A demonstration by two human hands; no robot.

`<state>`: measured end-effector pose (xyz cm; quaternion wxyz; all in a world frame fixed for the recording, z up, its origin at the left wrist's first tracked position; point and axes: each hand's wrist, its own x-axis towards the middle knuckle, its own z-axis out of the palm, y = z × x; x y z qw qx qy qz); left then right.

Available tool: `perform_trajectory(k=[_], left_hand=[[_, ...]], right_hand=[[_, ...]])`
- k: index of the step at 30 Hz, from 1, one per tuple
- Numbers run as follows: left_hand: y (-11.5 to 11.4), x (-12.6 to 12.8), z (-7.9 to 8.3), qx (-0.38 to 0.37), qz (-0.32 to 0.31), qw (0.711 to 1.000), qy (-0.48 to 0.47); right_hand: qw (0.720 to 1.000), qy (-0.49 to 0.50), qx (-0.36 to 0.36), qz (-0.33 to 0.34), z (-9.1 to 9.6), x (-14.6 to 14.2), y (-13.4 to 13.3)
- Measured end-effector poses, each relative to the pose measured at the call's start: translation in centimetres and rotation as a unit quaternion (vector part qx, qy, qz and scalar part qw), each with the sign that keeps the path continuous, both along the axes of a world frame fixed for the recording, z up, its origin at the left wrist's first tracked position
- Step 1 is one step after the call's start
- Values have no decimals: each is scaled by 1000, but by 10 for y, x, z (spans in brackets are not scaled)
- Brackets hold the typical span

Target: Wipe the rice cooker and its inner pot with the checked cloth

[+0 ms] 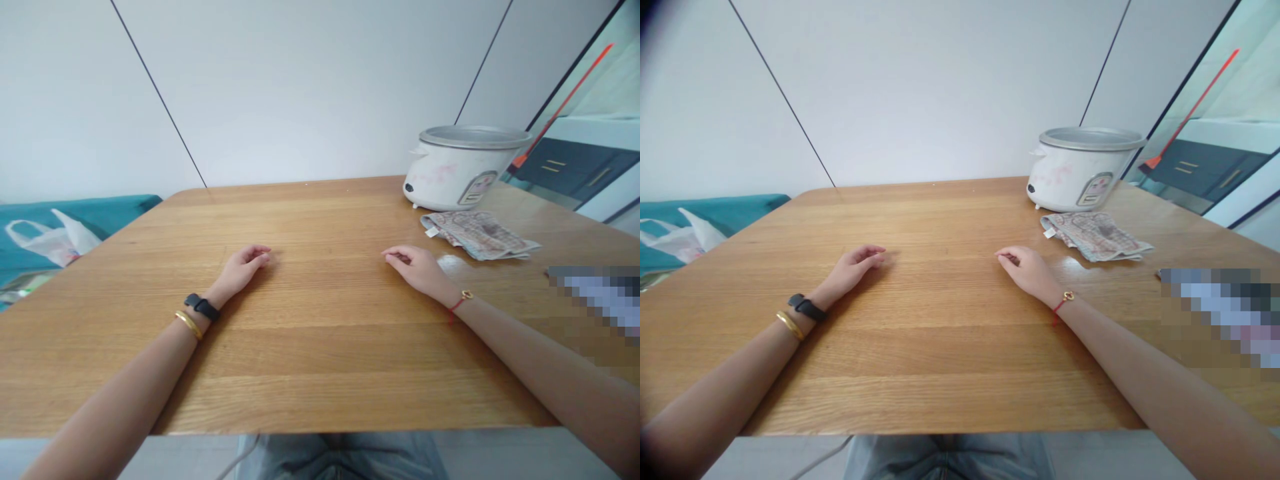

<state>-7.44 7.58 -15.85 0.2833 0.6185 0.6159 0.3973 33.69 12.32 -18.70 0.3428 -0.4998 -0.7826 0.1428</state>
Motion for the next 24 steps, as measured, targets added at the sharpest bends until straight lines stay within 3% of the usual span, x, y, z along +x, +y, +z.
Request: perform_trajectory(k=[24], left_hand=[[-1, 1, 1, 1, 1, 1000, -5]], right_hand=[[1000, 1, -2, 6, -1, 1, 1]])
